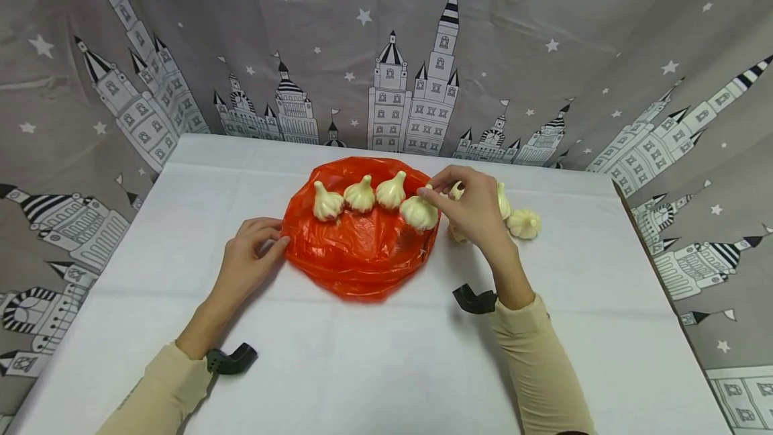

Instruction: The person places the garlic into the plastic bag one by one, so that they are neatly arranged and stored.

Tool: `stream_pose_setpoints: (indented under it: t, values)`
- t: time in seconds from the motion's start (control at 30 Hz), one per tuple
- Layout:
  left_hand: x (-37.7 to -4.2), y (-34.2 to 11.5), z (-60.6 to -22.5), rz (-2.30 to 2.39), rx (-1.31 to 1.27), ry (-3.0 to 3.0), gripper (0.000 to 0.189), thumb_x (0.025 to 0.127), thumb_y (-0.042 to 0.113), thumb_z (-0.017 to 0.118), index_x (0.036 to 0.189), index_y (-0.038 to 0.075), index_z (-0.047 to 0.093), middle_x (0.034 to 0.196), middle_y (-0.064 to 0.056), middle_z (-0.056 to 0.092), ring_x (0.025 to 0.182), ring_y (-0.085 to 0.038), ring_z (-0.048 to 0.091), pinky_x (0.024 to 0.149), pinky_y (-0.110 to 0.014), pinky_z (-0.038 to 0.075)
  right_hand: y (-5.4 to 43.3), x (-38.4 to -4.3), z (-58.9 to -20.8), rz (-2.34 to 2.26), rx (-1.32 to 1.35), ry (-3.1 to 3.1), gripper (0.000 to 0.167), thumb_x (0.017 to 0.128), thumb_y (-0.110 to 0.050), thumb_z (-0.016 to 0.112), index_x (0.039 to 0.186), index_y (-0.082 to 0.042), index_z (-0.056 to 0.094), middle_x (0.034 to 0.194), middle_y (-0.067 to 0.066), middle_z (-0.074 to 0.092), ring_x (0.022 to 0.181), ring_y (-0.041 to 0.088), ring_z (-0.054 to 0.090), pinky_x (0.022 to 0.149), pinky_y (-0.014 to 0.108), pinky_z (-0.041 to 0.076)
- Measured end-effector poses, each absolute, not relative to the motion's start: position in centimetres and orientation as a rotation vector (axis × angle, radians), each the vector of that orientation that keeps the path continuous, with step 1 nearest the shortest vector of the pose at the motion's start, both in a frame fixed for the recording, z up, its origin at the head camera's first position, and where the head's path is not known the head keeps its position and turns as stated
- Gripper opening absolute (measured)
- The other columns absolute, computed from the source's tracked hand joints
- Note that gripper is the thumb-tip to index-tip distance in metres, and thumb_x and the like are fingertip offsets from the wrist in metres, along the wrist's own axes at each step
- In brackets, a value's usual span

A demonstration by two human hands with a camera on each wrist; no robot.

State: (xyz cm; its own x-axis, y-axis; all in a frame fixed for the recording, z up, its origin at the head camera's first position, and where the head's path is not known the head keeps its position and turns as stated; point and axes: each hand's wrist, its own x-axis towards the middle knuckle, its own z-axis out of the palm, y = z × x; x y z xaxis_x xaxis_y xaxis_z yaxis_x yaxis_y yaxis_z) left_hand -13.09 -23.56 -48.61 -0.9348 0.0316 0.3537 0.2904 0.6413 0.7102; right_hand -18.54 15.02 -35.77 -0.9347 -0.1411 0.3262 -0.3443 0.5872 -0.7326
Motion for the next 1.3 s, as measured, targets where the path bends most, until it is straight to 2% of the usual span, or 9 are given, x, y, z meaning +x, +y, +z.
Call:
stream_pose_setpoints:
  t: [0.27, 0.5, 0.67, 0.8, 0.97, 1.3]
  values:
    - [-13.1, -23.6, -48.5, -1.187, -0.258, -2.550, 0.014, 0.098, 0.012, 0.074, 0.086, 0.006, 0.074, 0.120, -0.015, 0.074, 0.123, -0.032, 0.060, 0.098, -0.003, 0.032, 12.2, -19.3, -35.5, 1.295, 0.476, -2.544, 0.015, 0.089, -0.025, 0.087, 0.090, -0.013, 0.078, 0.082, 0.002, 0.073, 0.082, 0.022, 0.065, 0.076, 0.035, 0.049]
    - [-13.2, -23.7, -48.4, -1.186, -0.253, -2.561, 0.012, 0.098, 0.011, 0.073, 0.087, 0.006, 0.074, 0.121, -0.015, 0.074, 0.124, -0.032, 0.059, 0.099, -0.003, 0.032, 10.3, -19.6, -35.2, 1.290, 0.500, -2.508, 0.017, 0.088, -0.024, 0.088, 0.089, -0.011, 0.078, 0.083, 0.003, 0.074, 0.082, 0.021, 0.067, 0.077, 0.040, 0.053]
    - [-13.1, -23.8, -48.5, -1.198, -0.249, -2.559, 0.011, 0.098, 0.010, 0.073, 0.088, 0.005, 0.074, 0.120, -0.015, 0.074, 0.124, -0.032, 0.059, 0.099, -0.002, 0.032, 9.3, -19.9, -35.1, 1.294, 0.513, -2.508, 0.018, 0.088, -0.027, 0.088, 0.090, -0.011, 0.078, 0.084, 0.003, 0.074, 0.081, 0.017, 0.066, 0.075, 0.034, 0.050]
    - [-13.2, -23.7, -48.7, -1.200, -0.250, -2.558, 0.010, 0.098, 0.009, 0.074, 0.089, 0.005, 0.075, 0.120, -0.014, 0.074, 0.123, -0.031, 0.059, 0.098, -0.001, 0.032, 8.8, -20.2, -35.1, 1.290, 0.539, -2.503, 0.019, 0.088, -0.026, 0.087, 0.091, -0.010, 0.077, 0.085, 0.003, 0.074, 0.082, 0.023, 0.069, 0.072, 0.031, 0.048]
    - [-13.2, -23.7, -48.8, -1.187, -0.258, -2.546, 0.009, 0.097, 0.008, 0.074, 0.089, 0.005, 0.075, 0.119, -0.013, 0.074, 0.122, -0.030, 0.059, 0.100, -0.003, 0.032, 8.4, -20.5, -35.2, 1.294, 0.557, -2.510, 0.020, 0.088, -0.026, 0.088, 0.091, -0.010, 0.078, 0.086, 0.003, 0.075, 0.084, 0.027, 0.070, 0.074, 0.032, 0.050]
    - [-13.1, -23.6, -48.9, -1.191, -0.262, -2.538, 0.007, 0.095, 0.005, 0.075, 0.088, 0.004, 0.075, 0.118, -0.014, 0.074, 0.121, -0.031, 0.060, 0.100, -0.001, 0.032, 6.8, -21.1, -35.7, 1.274, 0.635, -2.542, 0.018, 0.088, -0.025, 0.088, 0.089, -0.010, 0.078, 0.084, 0.003, 0.076, 0.086, 0.023, 0.071, 0.081, 0.033, 0.055]
